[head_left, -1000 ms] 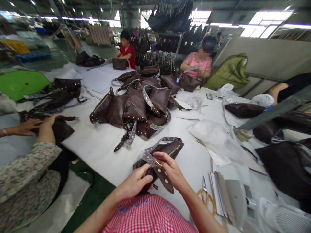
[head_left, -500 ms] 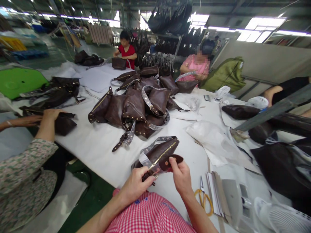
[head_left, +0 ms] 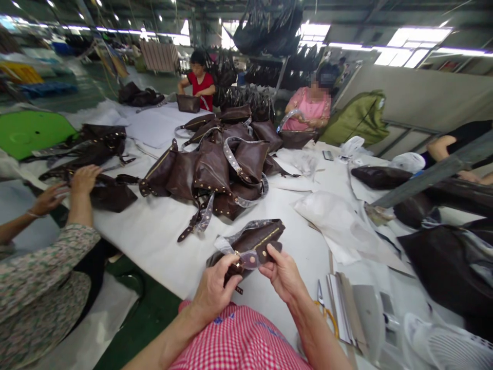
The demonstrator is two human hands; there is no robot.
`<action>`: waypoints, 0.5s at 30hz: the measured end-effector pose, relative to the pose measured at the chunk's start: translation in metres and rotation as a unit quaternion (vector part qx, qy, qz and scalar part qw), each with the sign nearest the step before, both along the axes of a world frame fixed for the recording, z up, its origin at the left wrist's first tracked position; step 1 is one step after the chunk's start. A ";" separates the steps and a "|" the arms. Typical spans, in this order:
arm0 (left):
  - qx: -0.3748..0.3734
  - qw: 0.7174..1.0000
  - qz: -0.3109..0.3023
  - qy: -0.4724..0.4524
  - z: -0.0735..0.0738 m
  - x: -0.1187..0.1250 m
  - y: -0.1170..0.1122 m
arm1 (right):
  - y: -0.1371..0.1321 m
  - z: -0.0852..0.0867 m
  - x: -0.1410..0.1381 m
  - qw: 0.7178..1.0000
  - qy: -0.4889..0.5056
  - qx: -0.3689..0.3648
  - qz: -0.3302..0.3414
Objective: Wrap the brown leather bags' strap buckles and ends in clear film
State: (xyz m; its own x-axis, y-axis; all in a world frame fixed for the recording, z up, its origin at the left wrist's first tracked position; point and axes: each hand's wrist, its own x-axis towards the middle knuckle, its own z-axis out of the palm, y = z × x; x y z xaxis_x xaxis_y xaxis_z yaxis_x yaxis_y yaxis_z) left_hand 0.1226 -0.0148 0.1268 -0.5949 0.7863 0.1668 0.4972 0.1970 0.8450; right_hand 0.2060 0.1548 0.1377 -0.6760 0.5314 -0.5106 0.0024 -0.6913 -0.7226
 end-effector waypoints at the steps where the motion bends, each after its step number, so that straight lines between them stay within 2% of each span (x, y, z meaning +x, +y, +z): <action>1: 0.000 1.000 -0.020 0.007 0.001 -0.001 0.000 | 0.000 0.000 0.000 1.000 -0.001 0.004 -0.001; 3: -0.006 0.999 -0.051 0.006 0.004 -0.003 0.001 | -0.002 -0.001 0.001 1.000 -0.003 0.024 -0.003; 6: 0.005 0.997 -0.063 -0.040 0.011 -0.008 0.001 | -0.003 -0.004 0.007 0.998 0.006 0.061 0.015; 8: 0.029 0.992 -0.089 -0.086 0.015 -0.013 0.000 | 0.004 -0.003 0.014 0.991 0.054 0.097 0.078; 9: 0.046 0.988 -0.105 -0.108 0.017 -0.015 -0.001 | 0.011 -0.001 0.017 0.978 0.092 0.126 0.138; 10: 0.063 0.983 -0.120 -0.127 0.019 -0.017 -0.002 | 0.018 0.001 0.020 0.955 0.129 0.167 0.207; 12: 0.090 0.971 -0.151 -0.163 0.021 -0.019 -0.004 | 0.032 0.005 0.023 0.882 0.167 0.297 0.326; 13: 0.098 0.965 -0.167 -0.179 0.022 -0.019 -0.004 | 0.036 0.006 0.021 0.837 0.164 0.379 0.359; 15: 0.103 0.955 -0.196 -0.199 0.024 -0.016 -0.003 | 0.035 0.007 0.013 0.739 0.140 0.536 0.383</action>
State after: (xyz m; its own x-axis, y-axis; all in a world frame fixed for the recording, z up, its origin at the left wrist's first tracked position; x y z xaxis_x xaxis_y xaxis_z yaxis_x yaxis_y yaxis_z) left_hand 0.1070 -0.0178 0.1512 -0.3104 0.9362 0.1647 0.1307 -0.1296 0.9829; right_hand 0.2185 0.1896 0.1444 -0.9876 -0.0647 0.1433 -0.1572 0.4050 -0.9007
